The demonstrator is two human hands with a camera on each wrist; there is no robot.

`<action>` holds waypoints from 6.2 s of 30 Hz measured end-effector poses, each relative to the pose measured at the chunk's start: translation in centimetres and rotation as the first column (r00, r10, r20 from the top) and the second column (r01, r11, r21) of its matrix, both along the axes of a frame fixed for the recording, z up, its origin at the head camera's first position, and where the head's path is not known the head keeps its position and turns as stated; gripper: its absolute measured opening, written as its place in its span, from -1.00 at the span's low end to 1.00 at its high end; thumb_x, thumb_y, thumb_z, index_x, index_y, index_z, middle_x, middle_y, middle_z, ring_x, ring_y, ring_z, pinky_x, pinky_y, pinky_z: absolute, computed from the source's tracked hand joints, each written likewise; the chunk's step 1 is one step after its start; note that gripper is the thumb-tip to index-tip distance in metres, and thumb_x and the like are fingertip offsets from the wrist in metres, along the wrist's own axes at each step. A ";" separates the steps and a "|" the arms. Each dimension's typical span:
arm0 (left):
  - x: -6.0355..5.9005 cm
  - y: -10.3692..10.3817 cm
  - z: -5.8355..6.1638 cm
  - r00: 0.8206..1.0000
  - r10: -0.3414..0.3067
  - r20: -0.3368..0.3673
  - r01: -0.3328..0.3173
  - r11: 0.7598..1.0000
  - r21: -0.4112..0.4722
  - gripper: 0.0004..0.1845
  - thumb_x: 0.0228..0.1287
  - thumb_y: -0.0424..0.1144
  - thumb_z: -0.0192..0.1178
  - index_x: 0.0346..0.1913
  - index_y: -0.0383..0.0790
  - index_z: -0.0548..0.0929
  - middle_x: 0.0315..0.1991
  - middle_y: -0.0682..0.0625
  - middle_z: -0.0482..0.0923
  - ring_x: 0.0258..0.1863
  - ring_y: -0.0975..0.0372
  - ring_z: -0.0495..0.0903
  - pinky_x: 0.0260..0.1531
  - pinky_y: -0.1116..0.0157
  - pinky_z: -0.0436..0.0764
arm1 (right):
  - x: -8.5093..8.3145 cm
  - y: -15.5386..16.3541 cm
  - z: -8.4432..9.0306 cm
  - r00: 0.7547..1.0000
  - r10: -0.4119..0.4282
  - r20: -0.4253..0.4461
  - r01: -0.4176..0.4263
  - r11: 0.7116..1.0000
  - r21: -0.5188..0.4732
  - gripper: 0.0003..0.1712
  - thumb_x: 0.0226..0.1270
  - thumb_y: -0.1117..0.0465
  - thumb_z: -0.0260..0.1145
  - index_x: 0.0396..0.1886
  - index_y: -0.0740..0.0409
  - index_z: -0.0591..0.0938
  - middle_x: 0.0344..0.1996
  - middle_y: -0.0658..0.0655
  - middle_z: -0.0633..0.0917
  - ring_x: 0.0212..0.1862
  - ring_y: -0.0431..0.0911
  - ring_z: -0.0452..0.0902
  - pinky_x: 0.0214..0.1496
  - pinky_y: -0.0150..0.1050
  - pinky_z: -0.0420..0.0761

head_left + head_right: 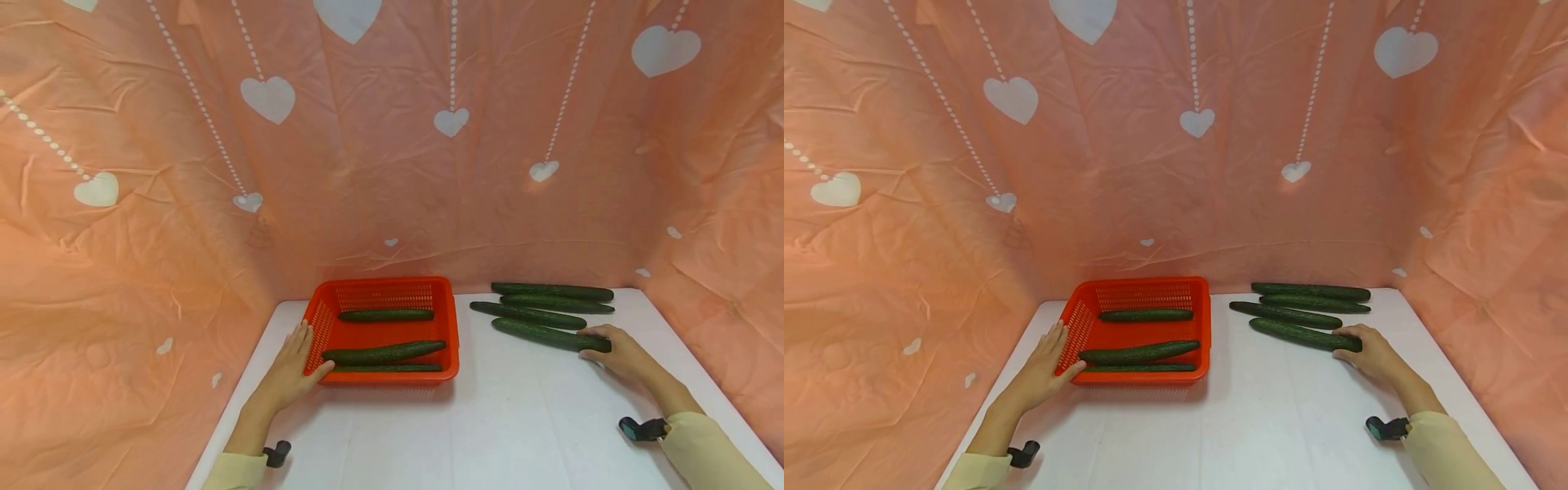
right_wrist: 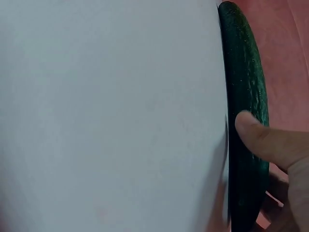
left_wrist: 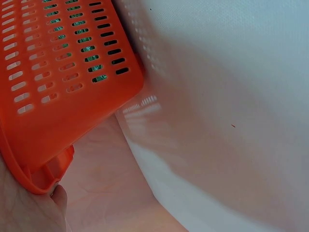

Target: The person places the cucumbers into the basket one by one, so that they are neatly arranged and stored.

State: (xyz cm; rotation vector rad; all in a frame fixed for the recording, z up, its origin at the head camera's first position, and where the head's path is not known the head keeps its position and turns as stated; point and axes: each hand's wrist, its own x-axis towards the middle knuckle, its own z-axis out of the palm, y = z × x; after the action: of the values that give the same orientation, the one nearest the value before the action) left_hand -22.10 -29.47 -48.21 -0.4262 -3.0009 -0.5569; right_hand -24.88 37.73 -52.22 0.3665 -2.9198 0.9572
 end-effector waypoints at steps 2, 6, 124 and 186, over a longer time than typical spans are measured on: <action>0.0 0.0 0.0 1.000 0.002 0.006 -0.002 1.000 0.002 0.12 0.52 0.31 0.18 0.68 -0.50 0.00 0.74 -0.35 -0.19 0.73 -0.23 -0.19 0.67 -0.23 -0.09 | 0.0 0.1 -0.2 1.000 0.001 -0.012 -0.001 1.000 0.002 -0.49 0.30 0.26 0.60 0.17 0.40 0.70 0.20 0.63 0.60 0.30 0.58 0.43 0.30 0.56 0.40; 0.0 0.1 0.1 1.000 0.004 0.012 -0.004 1.000 0.007 0.12 0.52 0.31 0.18 0.68 -0.50 0.00 0.75 -0.35 -0.20 0.73 -0.22 -0.21 0.67 -0.22 -0.11 | 0.1 0.2 -0.4 0.999 -0.011 -0.031 0.011 1.000 0.002 -0.51 0.31 0.23 0.60 0.17 0.36 0.70 0.20 0.59 0.61 0.29 0.56 0.45 0.28 0.54 0.42; -0.3 -0.1 -0.1 1.000 -0.006 -0.015 0.006 1.000 0.009 0.12 0.51 0.28 0.21 0.68 -0.52 0.01 0.74 -0.37 -0.17 0.73 -0.22 -0.19 0.67 -0.21 -0.09 | -3.6 -25.2 6.0 0.981 0.159 -0.115 -0.191 0.909 -0.371 -0.63 0.45 0.29 0.48 0.20 0.25 0.75 0.19 0.27 0.76 0.20 0.27 0.70 0.29 0.31 0.65; -0.3 -0.1 -0.2 1.000 -0.009 -0.016 0.009 1.000 0.013 0.12 0.51 0.30 0.20 0.68 -0.52 0.02 0.74 -0.35 -0.18 0.73 -0.22 -0.19 0.66 -0.25 -0.07 | -5.4 -3.6 -0.5 0.999 -0.032 -0.011 0.032 0.999 0.013 -0.50 0.48 0.20 0.45 0.28 0.41 0.63 0.26 0.61 0.55 0.36 0.60 0.37 0.37 0.55 0.36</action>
State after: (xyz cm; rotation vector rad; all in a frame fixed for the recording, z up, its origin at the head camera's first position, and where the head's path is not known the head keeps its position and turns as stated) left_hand -22.39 -29.56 -48.37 -0.4414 -2.9803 -0.5707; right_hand -30.32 34.14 -52.67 0.3227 -2.9149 0.9291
